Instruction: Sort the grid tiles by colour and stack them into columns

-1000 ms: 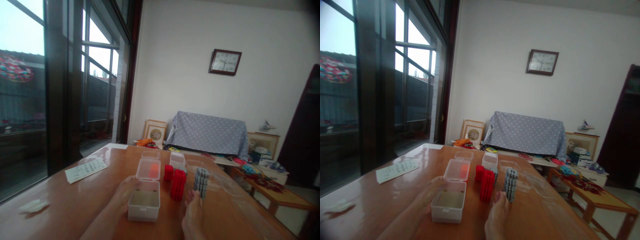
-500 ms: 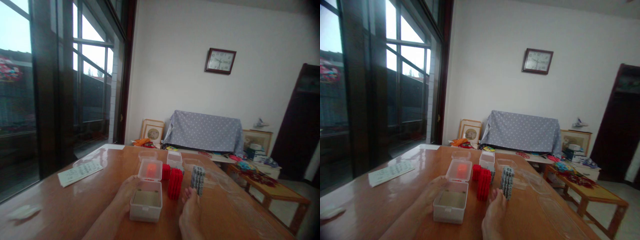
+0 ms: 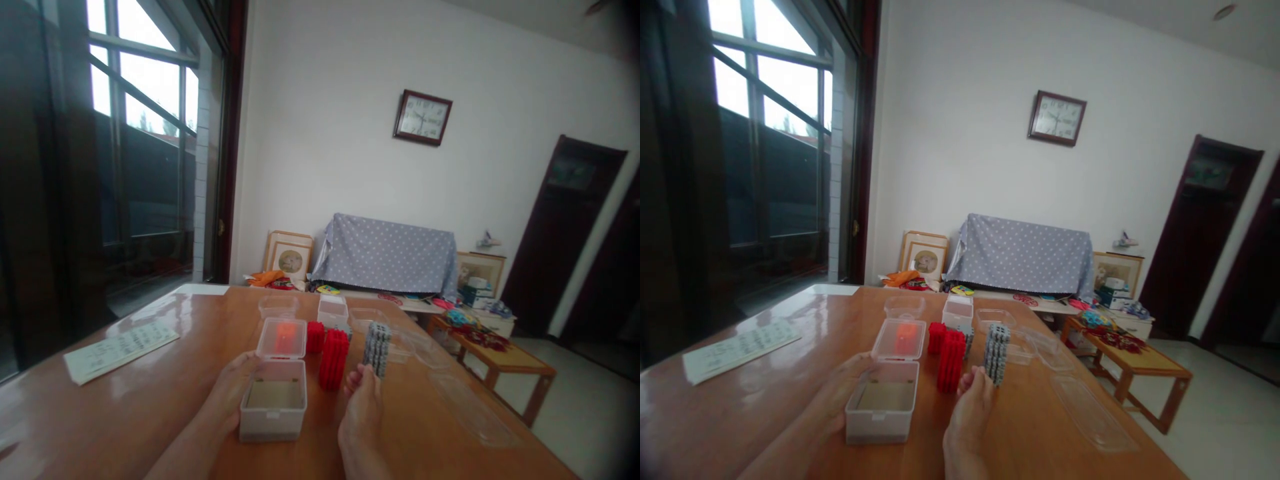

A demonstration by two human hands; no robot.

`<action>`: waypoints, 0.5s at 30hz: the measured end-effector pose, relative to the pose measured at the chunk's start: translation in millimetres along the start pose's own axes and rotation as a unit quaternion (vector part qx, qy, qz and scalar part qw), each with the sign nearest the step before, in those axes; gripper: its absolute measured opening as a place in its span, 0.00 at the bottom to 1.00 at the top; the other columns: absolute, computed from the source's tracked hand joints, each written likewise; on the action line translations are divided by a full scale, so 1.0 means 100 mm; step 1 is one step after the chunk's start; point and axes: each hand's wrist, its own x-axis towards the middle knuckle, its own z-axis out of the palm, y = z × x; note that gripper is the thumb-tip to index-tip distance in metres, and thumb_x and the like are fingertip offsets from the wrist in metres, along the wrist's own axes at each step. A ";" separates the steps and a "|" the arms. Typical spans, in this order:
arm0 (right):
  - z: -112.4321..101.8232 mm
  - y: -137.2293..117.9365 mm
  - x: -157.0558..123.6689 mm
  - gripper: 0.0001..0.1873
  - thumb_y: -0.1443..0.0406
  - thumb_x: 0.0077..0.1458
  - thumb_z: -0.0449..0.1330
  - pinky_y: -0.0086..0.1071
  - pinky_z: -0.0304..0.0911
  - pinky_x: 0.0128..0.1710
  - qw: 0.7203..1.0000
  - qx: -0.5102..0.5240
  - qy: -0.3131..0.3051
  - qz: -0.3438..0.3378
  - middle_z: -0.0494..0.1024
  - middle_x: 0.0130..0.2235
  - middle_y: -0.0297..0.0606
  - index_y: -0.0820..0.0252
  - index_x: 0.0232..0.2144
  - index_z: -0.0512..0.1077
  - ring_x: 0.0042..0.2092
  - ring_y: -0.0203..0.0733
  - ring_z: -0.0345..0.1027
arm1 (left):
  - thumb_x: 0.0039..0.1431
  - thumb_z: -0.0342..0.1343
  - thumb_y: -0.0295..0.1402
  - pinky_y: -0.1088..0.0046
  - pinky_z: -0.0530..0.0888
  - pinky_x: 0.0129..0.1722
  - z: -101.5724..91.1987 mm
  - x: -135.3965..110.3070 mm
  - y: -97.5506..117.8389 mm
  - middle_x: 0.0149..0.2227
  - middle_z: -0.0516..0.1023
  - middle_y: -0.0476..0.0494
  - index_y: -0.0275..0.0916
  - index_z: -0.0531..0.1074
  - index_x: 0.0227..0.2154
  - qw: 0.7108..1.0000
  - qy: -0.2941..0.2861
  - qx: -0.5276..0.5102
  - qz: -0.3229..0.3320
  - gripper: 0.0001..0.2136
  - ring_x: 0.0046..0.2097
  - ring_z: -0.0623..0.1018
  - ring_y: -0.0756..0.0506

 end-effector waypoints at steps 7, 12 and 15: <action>-0.03 -0.01 -0.04 0.20 0.47 0.56 0.56 0.31 0.66 0.32 1.000 0.001 -0.023 0.001 0.75 0.30 0.31 0.57 0.37 0.71 0.32 0.37 0.70 | 0.49 0.65 0.41 0.70 0.74 0.26 0.07 0.08 -0.02 0.27 0.79 0.47 0.38 0.71 0.35 1.000 0.003 -0.006 -0.001 0.15 0.25 0.79 0.45; -0.05 0.00 -0.03 0.18 0.49 0.57 0.57 0.31 0.66 0.33 0.999 0.004 -0.036 0.024 0.75 0.32 0.32 0.57 0.38 0.72 0.34 0.37 0.71 | 0.48 0.65 0.39 0.71 0.73 0.26 0.08 0.16 -0.02 0.27 0.80 0.45 0.38 0.71 0.35 1.000 0.022 -0.005 0.017 0.14 0.25 0.79 0.45; -0.05 0.01 -0.02 0.18 0.50 0.57 0.57 0.31 0.66 0.33 0.999 0.011 -0.040 0.035 0.75 0.32 0.31 0.57 0.39 0.72 0.34 0.37 0.71 | 0.47 0.65 0.38 0.72 0.73 0.26 0.07 0.22 -0.03 0.26 0.80 0.46 0.38 0.71 0.34 0.999 0.027 -0.010 0.020 0.14 0.25 0.78 0.46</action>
